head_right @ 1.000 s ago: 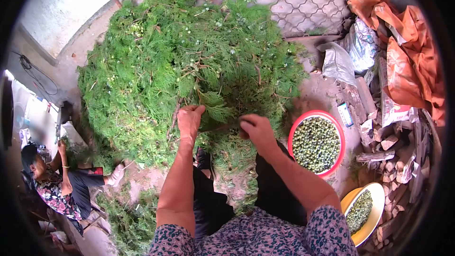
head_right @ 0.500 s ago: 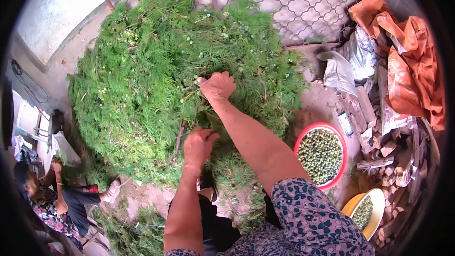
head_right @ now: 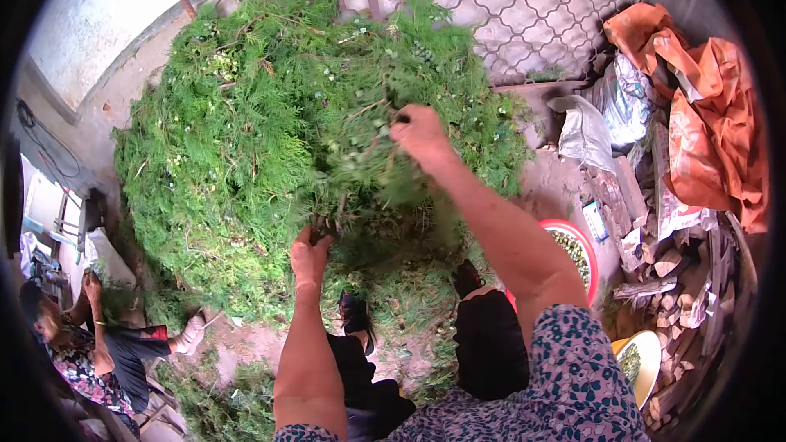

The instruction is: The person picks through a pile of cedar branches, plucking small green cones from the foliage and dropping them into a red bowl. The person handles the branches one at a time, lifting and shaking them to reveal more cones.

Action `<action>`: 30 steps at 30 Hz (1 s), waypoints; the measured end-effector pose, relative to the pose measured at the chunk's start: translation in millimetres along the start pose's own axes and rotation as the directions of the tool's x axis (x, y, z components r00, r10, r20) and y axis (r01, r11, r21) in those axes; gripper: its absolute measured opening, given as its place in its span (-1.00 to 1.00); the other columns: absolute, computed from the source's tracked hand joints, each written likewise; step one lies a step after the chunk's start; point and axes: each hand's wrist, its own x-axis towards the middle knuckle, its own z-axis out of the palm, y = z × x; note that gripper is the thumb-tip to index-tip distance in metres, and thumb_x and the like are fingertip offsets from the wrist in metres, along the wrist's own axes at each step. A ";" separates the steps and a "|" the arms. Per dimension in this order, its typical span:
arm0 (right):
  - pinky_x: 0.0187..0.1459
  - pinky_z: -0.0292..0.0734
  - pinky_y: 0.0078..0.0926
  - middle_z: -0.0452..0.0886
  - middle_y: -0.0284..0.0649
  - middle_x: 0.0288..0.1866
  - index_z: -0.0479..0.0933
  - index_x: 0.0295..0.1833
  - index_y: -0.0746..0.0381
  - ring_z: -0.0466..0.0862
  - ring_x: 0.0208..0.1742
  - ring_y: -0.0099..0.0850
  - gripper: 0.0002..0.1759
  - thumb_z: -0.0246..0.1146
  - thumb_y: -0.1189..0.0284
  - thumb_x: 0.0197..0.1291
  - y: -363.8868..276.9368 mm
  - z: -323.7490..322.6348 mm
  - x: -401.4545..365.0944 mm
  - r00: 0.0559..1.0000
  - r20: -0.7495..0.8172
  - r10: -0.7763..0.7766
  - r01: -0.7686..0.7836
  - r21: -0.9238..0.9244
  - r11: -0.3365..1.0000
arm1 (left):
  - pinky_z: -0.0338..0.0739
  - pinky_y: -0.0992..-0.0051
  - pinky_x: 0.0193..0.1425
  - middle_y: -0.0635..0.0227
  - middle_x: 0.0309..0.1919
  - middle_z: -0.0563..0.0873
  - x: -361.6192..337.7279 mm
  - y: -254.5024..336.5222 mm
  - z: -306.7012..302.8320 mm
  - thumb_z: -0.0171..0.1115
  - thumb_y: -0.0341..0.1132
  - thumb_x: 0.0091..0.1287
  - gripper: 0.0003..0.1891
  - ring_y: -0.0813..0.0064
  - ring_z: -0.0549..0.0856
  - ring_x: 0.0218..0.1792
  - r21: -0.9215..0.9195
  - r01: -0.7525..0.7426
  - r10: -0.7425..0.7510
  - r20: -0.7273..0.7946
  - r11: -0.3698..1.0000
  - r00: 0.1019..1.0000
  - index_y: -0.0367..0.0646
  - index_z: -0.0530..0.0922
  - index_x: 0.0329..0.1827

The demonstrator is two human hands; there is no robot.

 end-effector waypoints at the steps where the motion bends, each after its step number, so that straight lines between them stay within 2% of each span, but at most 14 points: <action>1: -0.39 0.43 -0.55 0.55 -0.18 -0.45 0.53 -0.20 0.39 0.49 -0.44 -0.48 -0.78 0.12 0.62 -0.02 0.0 -17.3 3.7 0.994 -0.024 -0.105 0.106 0.046 0.993 | 0.45 0.19 -0.21 0.09 -0.35 0.66 -0.3 8.1 -6.0 0.32 -0.26 -0.03 -0.71 0.01 0.60 -0.27 -0.023 0.011 -0.012 -0.046 1.000 0.999 -0.16 0.51 -0.26; 2: -0.38 0.43 -0.58 0.56 -0.18 -0.43 0.53 -0.18 0.40 0.49 -0.43 -0.49 -0.78 0.12 0.63 0.00 -1.8 -33.9 5.5 0.978 -0.049 -0.205 0.209 0.088 0.974 | 0.46 0.21 -0.26 0.09 -0.37 0.66 -1.6 14.0 -10.0 0.32 -0.27 -0.02 -0.74 0.00 0.60 -0.29 -0.046 0.025 -0.029 -0.090 0.999 0.996 -0.18 0.52 -0.31; 11: -0.39 0.35 -0.68 0.54 -0.36 -0.43 0.53 -0.21 0.38 0.43 -0.44 -0.64 -0.83 0.18 0.60 0.02 -50.2 -113.2 -6.1 0.939 -0.141 -0.312 0.335 0.190 0.923 | 0.46 0.24 -0.22 0.11 -0.37 0.67 13.6 36.5 1.4 0.32 -0.37 -0.04 -0.75 0.03 0.62 -0.29 -0.151 -0.033 -0.004 -0.240 0.988 0.971 -0.22 0.52 -0.29; 13: -0.41 0.31 -0.71 0.54 -0.40 -0.45 0.55 -0.22 0.34 0.40 -0.47 -0.67 -0.84 0.19 0.61 0.01 -43.0 -106.3 -22.3 0.934 -0.203 -0.295 0.345 0.293 0.891 | 0.47 0.23 -0.20 0.09 -0.38 0.67 18.3 36.6 5.8 0.34 -0.36 -0.07 -0.70 0.03 0.62 -0.30 -0.035 0.010 -0.019 -0.262 0.999 0.965 -0.20 0.53 -0.24; 14: -0.43 0.28 -0.72 0.54 -0.42 -0.45 0.55 -0.22 0.30 0.39 -0.48 -0.68 -0.83 0.19 0.61 0.01 -37.9 -101.5 -29.4 0.918 -0.224 -0.327 0.388 0.346 0.854 | 0.46 0.27 -0.09 0.04 -0.20 0.63 20.3 37.9 0.2 0.34 -0.39 -0.11 -0.59 0.03 0.59 -0.16 -0.054 0.062 -0.069 -0.136 0.997 0.988 -0.22 0.51 -0.12; 15: -0.38 0.33 -0.71 0.54 -0.44 -0.42 0.55 -0.20 0.29 0.41 -0.45 -0.68 -0.82 0.20 0.62 0.02 -35.4 -99.0 -37.6 0.921 -0.212 -0.326 0.381 0.322 0.867 | 0.46 0.27 -0.09 0.04 -0.20 0.63 22.0 36.1 4.8 0.34 -0.39 -0.11 -0.59 0.03 0.59 -0.16 -0.053 0.056 -0.063 -0.136 0.997 0.989 -0.22 0.51 -0.12; 17: -0.30 0.36 -0.69 0.54 -0.46 -0.40 0.54 -0.19 0.29 0.44 -0.39 -0.68 -0.82 0.21 0.63 0.03 -31.2 -81.2 -52.2 0.939 -0.249 -0.238 0.335 0.493 0.803 | 0.40 0.30 0.04 -0.02 0.01 0.50 25.3 32.9 10.4 0.32 -0.42 -0.14 -0.48 -0.01 0.50 0.01 0.195 0.123 -0.026 -0.437 0.973 0.899 -0.29 0.46 -0.01; 19: -0.26 0.37 -0.69 0.54 -0.46 -0.38 0.54 -0.19 0.29 0.45 -0.36 -0.68 -0.82 0.21 0.64 0.03 -19.4 -64.6 -64.1 0.953 -0.215 -0.215 0.301 0.563 0.770 | 0.35 0.30 0.11 -0.03 0.10 0.40 22.9 42.2 -3.1 0.23 -0.52 -0.11 -0.46 -0.02 0.43 0.07 0.203 0.142 -0.041 -0.435 0.969 0.900 -0.34 0.41 0.05; 21: -0.22 0.37 -0.69 0.54 -0.47 -0.36 0.54 -0.19 0.29 0.46 -0.34 -0.68 -0.82 0.21 0.64 0.04 -7.8 -48.6 -70.1 0.968 -0.169 -0.188 0.253 0.632 0.733 | 0.37 0.33 0.07 -0.04 0.08 0.41 14.3 57.2 -19.8 0.13 -0.59 -0.02 -0.54 0.06 0.46 0.03 -0.033 -0.177 0.128 -0.561 0.984 0.818 -0.33 0.42 0.04; 22: -0.21 0.37 -0.69 0.54 -0.47 -0.34 0.54 -0.18 0.29 0.46 -0.32 -0.68 -0.81 0.21 0.65 0.04 -1.3 -41.2 -73.3 0.971 -0.143 -0.191 0.237 0.665 0.708 | 0.41 0.42 -0.02 0.09 -0.07 0.52 10.3 66.3 -26.3 0.06 -0.63 0.06 -0.65 0.25 0.54 -0.12 -0.107 -0.292 0.176 -0.589 0.950 0.789 -0.34 0.47 -0.03; 23: -0.19 0.36 -0.69 0.54 -0.47 -0.32 0.54 -0.17 0.29 0.45 -0.31 -0.67 -0.81 0.20 0.66 0.05 4.7 -34.9 -76.8 0.975 -0.115 -0.190 0.215 0.697 0.684 | 0.41 0.42 -0.02 0.09 -0.07 0.52 8.4 63.4 -25.5 0.06 -0.63 0.06 -0.65 0.25 0.54 -0.12 -0.097 -0.275 0.168 -0.586 0.957 0.793 -0.34 0.47 -0.03; 25: -0.19 0.36 -0.69 0.54 -0.46 -0.31 0.53 -0.16 0.29 0.45 -0.31 -0.67 -0.80 0.19 0.67 0.06 11.8 -28.2 -80.9 0.977 -0.100 -0.190 0.206 0.691 0.693 | 0.44 0.51 -0.12 0.26 -0.28 0.60 6.9 56.7 -26.3 0.07 -0.59 0.12 -0.76 0.46 0.56 -0.26 -0.742 -0.220 -0.074 -0.341 0.634 0.937 -0.35 0.51 -0.13; 26: -0.20 0.36 -0.69 0.54 -0.46 -0.31 0.53 -0.16 0.29 0.45 -0.31 -0.68 -0.80 0.18 0.67 0.06 14.7 -25.7 -82.1 0.980 -0.086 -0.177 0.187 0.694 0.695 | 0.45 0.56 -0.22 0.39 -0.42 0.60 0.7 68.2 -31.5 0.06 -0.56 0.16 -0.82 0.59 0.54 -0.40 -0.792 -0.143 -0.164 -0.293 0.594 0.942 -0.34 0.54 -0.19; 30: -0.21 0.36 -0.70 0.54 -0.45 -0.31 0.53 -0.16 0.30 0.46 -0.32 -0.67 -0.81 0.18 0.66 0.07 25.2 -12.9 -87.2 0.989 -0.060 -0.136 0.139 0.692 0.708 | 0.46 0.60 -0.31 0.37 -0.40 0.63 -8.1 75.7 -39.9 0.10 -0.50 0.18 -0.82 0.62 0.55 -0.49 -0.845 0.009 -0.231 -0.136 0.534 0.964 -0.33 0.54 -0.17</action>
